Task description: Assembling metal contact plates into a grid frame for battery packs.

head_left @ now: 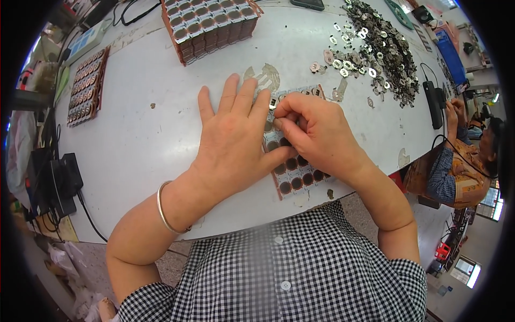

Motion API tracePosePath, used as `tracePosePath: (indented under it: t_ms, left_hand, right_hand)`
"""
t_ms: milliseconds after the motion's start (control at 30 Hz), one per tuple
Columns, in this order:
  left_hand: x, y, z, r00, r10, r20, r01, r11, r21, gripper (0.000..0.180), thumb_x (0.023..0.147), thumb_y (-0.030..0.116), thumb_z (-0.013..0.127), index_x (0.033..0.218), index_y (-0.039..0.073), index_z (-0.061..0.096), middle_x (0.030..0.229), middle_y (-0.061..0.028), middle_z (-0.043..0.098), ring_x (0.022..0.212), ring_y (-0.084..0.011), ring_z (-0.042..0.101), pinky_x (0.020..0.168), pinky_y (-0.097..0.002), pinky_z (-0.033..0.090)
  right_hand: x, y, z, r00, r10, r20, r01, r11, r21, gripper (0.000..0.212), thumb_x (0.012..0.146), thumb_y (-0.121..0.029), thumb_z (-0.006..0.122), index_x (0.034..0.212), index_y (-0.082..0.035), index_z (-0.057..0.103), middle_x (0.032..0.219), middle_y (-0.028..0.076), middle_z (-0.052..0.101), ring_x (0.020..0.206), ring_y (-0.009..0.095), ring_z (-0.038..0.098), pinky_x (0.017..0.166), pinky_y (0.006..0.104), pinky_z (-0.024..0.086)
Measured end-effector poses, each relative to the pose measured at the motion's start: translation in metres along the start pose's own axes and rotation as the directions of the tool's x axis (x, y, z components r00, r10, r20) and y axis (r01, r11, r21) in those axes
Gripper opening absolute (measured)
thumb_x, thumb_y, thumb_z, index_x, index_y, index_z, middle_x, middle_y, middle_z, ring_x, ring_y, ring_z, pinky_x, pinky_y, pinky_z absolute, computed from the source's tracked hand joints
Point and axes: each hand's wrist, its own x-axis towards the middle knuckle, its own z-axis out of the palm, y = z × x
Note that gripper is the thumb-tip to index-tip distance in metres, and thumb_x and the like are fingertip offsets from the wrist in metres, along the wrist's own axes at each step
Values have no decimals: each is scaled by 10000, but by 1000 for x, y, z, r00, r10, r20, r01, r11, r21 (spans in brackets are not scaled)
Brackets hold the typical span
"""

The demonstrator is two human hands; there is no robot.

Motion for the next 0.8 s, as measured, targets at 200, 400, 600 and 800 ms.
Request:
tracePosePath:
  t_ms: [200, 400, 600, 800]
  left_hand:
    - [0, 1, -3, 1000, -8, 28, 8, 1000, 7, 910, 684, 484, 870, 1349, -50, 552, 1428, -259, 511, 1399, -463, 396, 1092, -712, 232]
    - [-1, 3, -5, 997, -23, 79, 23, 1000, 1, 926, 714, 487, 854, 1373, -73, 523, 1451, -280, 491, 1426, -472, 371, 1115, -691, 206]
    - [-1, 3, -8, 995, -27, 92, 26, 1000, 8, 926, 713, 481, 858, 1371, -77, 522, 1451, -281, 489, 1428, -475, 367, 1118, -686, 199]
    - [1, 4, -5, 995, -23, 94, 22, 1000, 13, 926, 715, 487, 855, 1372, -72, 519, 1445, -282, 490, 1427, -478, 366, 1116, -689, 204]
  right_hand:
    - [6, -5, -21, 957, 261, 125, -289, 892, 347, 49, 948, -68, 669, 985, -39, 678, 783, -37, 645, 596, 12, 490, 508, 187, 371]
    - [-3, 27, -44, 847, 200, 492, -520, 123, 845, 116, 1025, -120, 625, 1130, -69, 633, 923, -27, 627, 553, -7, 347, 431, 150, 253]
    - [-13, 29, -44, 835, 186, 518, -493, -166, 854, 156, 1037, -100, 593, 1184, -49, 589, 944, 46, 623, 560, 2, 374, 432, 154, 279]
    - [-14, 34, -45, 843, 161, 513, -468, -250, 848, 181, 1050, -100, 569, 1224, -53, 554, 985, 66, 619, 565, 7, 385, 438, 153, 288]
